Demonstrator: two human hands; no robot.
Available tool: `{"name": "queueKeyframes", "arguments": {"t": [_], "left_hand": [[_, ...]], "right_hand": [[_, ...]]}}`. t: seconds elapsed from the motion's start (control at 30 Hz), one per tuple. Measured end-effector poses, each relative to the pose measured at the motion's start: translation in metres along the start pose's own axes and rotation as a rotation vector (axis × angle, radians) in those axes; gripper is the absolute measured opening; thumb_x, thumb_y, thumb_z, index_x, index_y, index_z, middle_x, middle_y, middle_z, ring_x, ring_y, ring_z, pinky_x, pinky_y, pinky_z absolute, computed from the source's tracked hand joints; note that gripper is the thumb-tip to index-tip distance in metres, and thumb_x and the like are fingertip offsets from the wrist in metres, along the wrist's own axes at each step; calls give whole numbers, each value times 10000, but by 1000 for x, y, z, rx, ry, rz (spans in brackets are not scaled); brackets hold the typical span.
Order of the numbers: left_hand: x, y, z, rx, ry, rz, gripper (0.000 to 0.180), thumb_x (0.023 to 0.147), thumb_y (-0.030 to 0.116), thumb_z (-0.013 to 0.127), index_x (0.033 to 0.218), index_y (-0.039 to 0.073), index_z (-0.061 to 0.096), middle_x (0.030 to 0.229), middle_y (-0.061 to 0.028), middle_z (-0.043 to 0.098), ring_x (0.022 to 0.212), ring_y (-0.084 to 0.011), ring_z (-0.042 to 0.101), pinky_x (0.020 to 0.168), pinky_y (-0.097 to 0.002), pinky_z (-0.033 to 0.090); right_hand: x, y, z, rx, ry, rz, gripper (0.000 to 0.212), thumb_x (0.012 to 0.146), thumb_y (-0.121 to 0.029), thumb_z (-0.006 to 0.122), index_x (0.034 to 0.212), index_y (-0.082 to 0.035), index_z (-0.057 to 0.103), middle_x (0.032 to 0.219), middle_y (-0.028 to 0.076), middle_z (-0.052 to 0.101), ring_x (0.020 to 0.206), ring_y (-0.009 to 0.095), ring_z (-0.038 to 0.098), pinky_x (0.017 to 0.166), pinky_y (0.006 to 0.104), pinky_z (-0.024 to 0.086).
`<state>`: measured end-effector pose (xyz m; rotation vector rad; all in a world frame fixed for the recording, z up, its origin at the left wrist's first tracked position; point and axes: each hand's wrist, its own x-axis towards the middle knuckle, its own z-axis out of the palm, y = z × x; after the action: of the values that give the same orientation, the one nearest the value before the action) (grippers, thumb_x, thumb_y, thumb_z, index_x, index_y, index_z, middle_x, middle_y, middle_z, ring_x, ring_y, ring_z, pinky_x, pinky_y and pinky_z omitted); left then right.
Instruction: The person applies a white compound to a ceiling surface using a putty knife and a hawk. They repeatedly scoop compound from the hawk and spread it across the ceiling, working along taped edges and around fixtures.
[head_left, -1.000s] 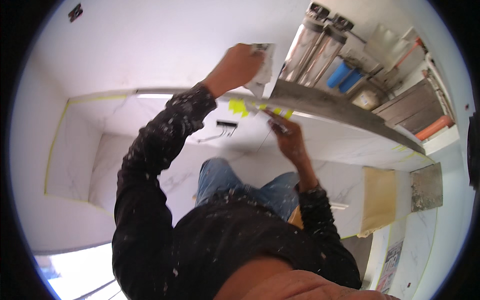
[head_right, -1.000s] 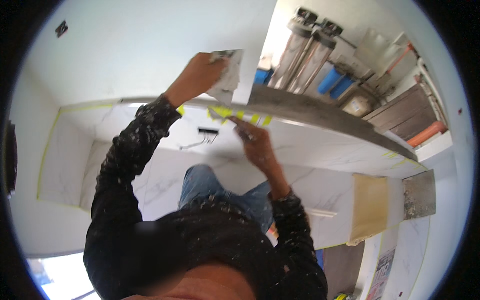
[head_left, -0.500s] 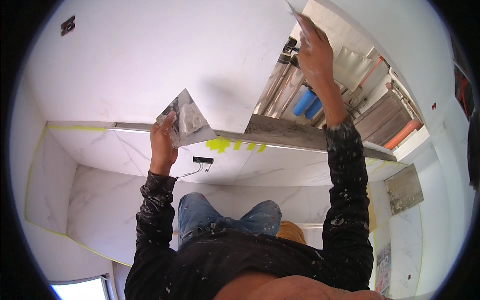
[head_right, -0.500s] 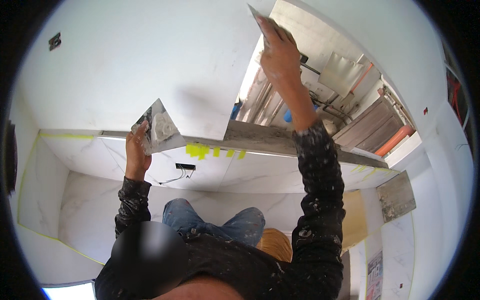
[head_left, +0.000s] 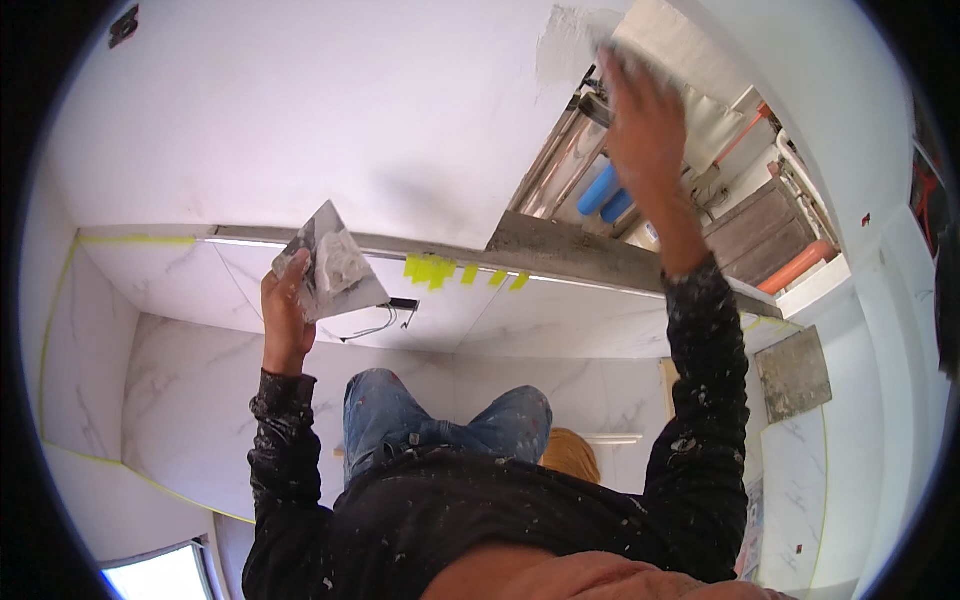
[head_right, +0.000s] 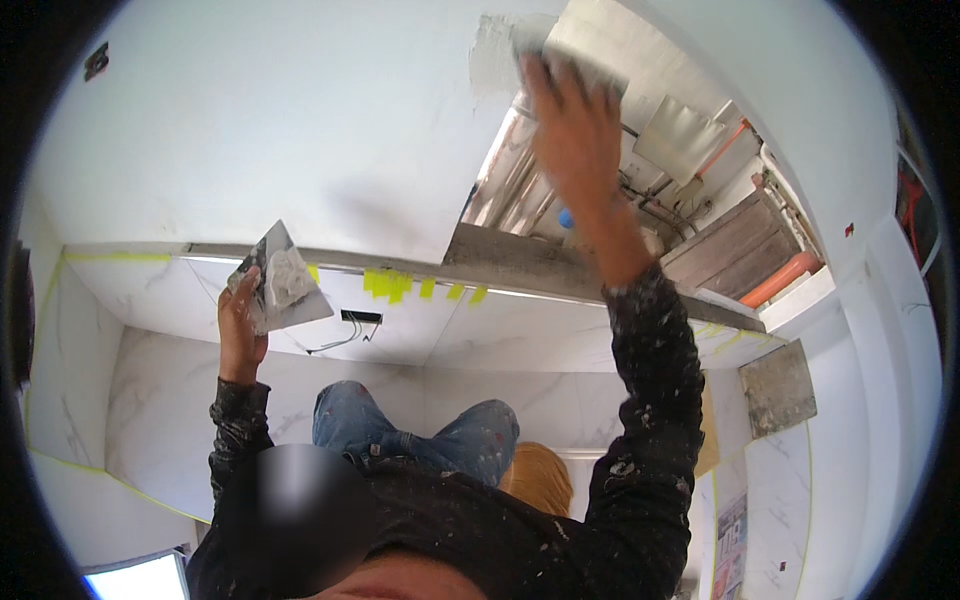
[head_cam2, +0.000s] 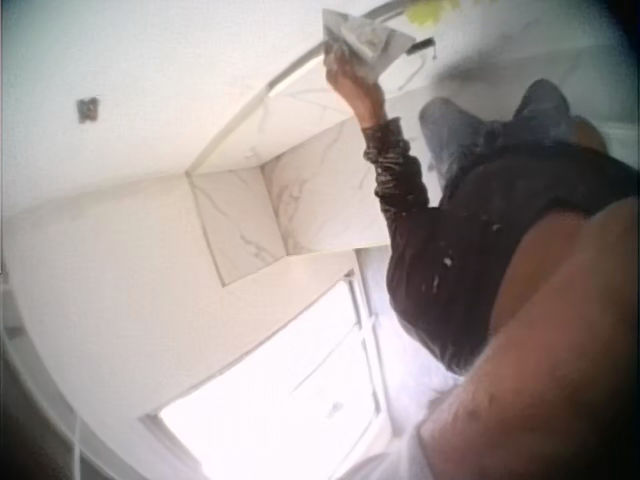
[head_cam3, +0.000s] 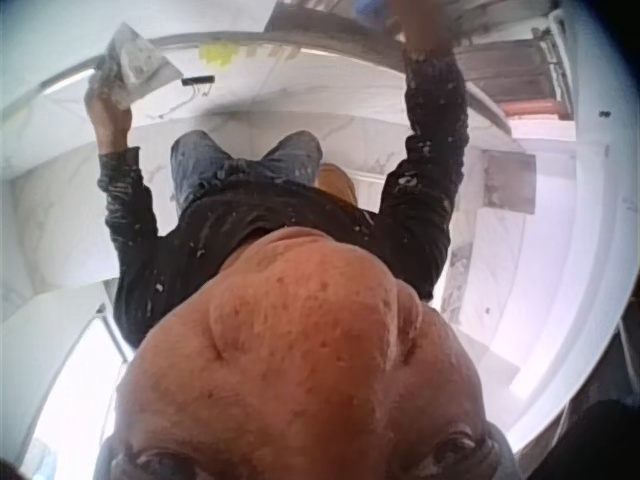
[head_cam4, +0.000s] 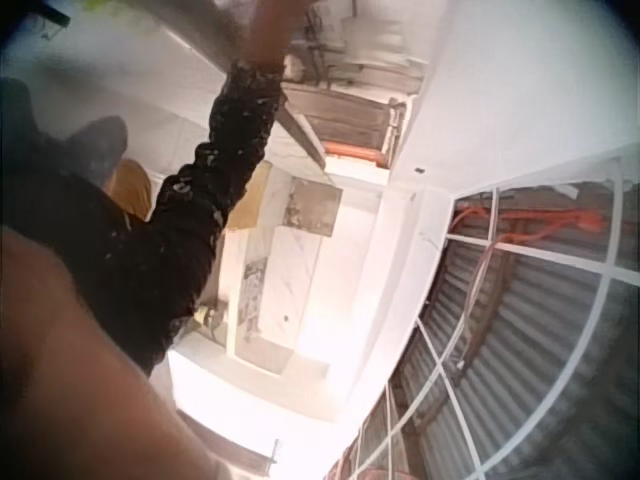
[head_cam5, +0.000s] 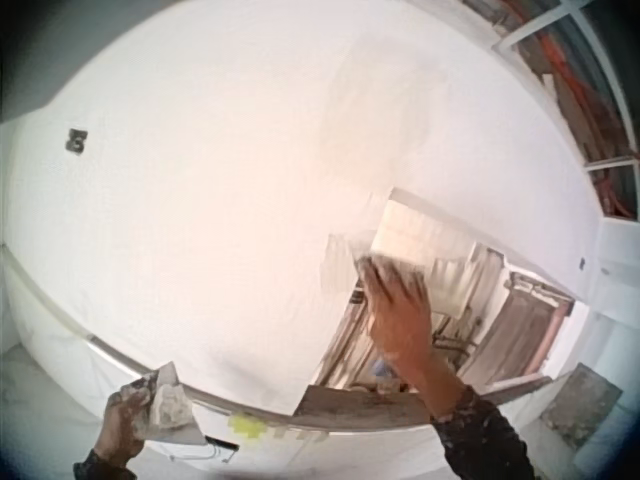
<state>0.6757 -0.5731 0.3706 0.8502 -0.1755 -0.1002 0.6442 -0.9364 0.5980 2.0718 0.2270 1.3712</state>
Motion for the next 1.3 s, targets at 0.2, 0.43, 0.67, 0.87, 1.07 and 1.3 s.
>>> {"name": "queueKeyframes", "arguments": {"t": [0.2, 0.43, 0.67, 0.87, 1.07, 1.3], "left_hand": [[2, -30, 21, -38, -60, -105, 259, 906, 143, 536, 1083, -43, 572, 1020, -96, 638, 900, -184, 636, 812, -307, 515], [-1, -45, -1, 2, 14, -150, 268, 900, 155, 552, 1082, -41, 570, 999, -95, 635, 893, -182, 638, 789, -306, 523], [-23, -24, -27, 38, 131, -81, 300, 884, 164, 576, 1092, -52, 567, 988, -98, 637, 882, -188, 641, 775, -315, 530], [-23, -21, -13, 14, 57, -81, 285, 895, 157, 560, 1093, -48, 570, 998, -103, 643, 874, -190, 646, 774, -318, 533], [-24, -40, -10, 5, 68, -132, 269, 902, 149, 552, 1082, -49, 579, 987, -98, 649, 867, -189, 650, 764, -311, 535], [-30, -35, -17, -9, 145, -84, 284, 896, 143, 555, 1102, -51, 570, 988, -103, 642, 873, -192, 647, 774, -313, 533]], "right_hand": [[58, -18, -5, 141, -164, 35, 505, 825, -120, 550, 1319, -60, 460, 1343, 157, 466, 1215, 360, 431, 1025, 472, 327], [-87, -99, 44, 159, -189, -220, 425, 831, -166, 535, 1252, -102, 524, 1258, 97, 526, 1153, 338, 480, 984, 486, 376], [-126, -90, 31, 232, -351, -280, 439, 850, -191, 524, 1288, -163, 522, 1320, 68, 502, 1193, 289, 469, 1025, 459, 352], [-27, -12, 37, 13, -36, -514, 600, 817, -177, 570, 1394, -202, 407, 1435, 19, 392, 1287, 280, 383, 1092, 452, 301], [-80, 12, 79, -12, -102, -552, 556, 866, -195, 536, 1401, -205, 386, 1474, -5, 320, 1353, 238, 289, 1135, 462, 222], [-92, 4, 31, 22, -84, -247, 529, 853, -146, 546, 1370, -176, 436, 1409, 41, 418, 1329, 256, 330, 1102, 496, 243]]}}
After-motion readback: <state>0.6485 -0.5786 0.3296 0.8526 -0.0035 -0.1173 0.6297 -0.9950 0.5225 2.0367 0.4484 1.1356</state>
